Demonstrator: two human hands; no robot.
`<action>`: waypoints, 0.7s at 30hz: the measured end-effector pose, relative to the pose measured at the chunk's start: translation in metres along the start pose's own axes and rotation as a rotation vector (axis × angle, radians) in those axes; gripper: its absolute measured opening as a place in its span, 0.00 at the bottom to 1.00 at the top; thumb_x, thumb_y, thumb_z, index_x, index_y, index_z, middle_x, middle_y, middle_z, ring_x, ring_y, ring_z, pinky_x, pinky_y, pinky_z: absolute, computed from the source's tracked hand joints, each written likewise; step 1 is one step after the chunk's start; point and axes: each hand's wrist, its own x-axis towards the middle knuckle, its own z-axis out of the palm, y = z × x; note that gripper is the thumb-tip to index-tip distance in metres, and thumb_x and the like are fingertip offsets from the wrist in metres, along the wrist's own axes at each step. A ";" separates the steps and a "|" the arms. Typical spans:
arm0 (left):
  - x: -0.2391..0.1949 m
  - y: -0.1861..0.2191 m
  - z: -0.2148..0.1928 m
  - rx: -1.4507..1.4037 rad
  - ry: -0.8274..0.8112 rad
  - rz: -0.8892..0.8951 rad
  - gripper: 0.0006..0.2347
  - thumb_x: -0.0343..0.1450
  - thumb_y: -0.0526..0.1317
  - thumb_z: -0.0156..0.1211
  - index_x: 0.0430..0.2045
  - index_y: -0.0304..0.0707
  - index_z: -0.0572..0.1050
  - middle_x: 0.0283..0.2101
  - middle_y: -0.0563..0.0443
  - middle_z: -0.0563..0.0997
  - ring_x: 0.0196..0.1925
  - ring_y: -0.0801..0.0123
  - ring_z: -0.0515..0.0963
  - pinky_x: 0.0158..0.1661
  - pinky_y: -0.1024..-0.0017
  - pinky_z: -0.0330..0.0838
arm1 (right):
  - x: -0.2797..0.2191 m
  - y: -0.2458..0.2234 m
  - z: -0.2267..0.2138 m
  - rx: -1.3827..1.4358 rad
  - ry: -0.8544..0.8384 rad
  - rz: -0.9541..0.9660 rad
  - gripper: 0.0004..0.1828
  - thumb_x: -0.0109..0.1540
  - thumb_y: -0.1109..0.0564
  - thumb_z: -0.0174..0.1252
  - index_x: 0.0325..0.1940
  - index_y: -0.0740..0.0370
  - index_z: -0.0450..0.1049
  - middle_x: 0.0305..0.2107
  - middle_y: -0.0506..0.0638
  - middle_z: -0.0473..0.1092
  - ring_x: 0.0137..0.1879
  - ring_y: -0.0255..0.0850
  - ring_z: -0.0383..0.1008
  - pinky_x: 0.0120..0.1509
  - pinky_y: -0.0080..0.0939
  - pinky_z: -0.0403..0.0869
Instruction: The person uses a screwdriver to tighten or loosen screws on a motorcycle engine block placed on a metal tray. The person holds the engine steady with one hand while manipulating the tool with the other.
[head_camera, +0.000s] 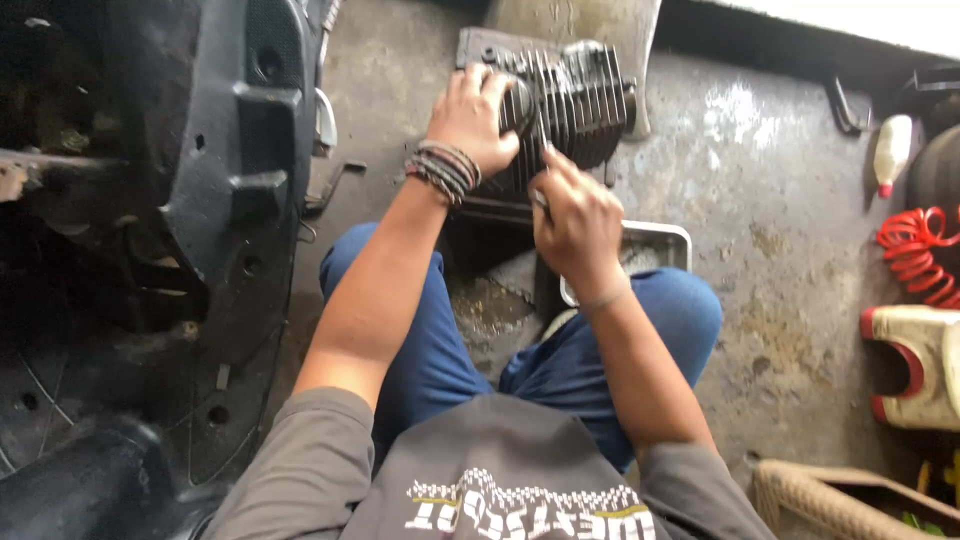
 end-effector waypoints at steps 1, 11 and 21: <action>-0.001 0.000 0.004 -0.001 -0.006 0.001 0.27 0.62 0.40 0.63 0.58 0.43 0.70 0.59 0.40 0.67 0.59 0.51 0.70 0.57 0.55 0.70 | -0.001 0.003 0.003 0.001 -0.002 0.006 0.02 0.56 0.62 0.59 0.33 0.59 0.75 0.57 0.57 0.75 0.44 0.52 0.81 0.44 0.46 0.75; -0.002 -0.004 0.012 -0.014 0.103 0.017 0.26 0.59 0.41 0.66 0.54 0.44 0.72 0.56 0.42 0.68 0.56 0.50 0.72 0.53 0.56 0.73 | 0.015 0.003 0.030 -0.152 0.030 0.004 0.03 0.56 0.61 0.59 0.29 0.58 0.72 0.57 0.55 0.75 0.28 0.46 0.75 0.32 0.43 0.71; 0.002 -0.011 0.004 0.001 0.063 0.039 0.26 0.60 0.43 0.69 0.55 0.44 0.73 0.56 0.43 0.69 0.56 0.52 0.73 0.54 0.56 0.73 | 0.043 0.016 0.050 -0.165 0.002 0.051 0.04 0.52 0.62 0.59 0.31 0.58 0.76 0.59 0.53 0.74 0.26 0.47 0.76 0.30 0.42 0.71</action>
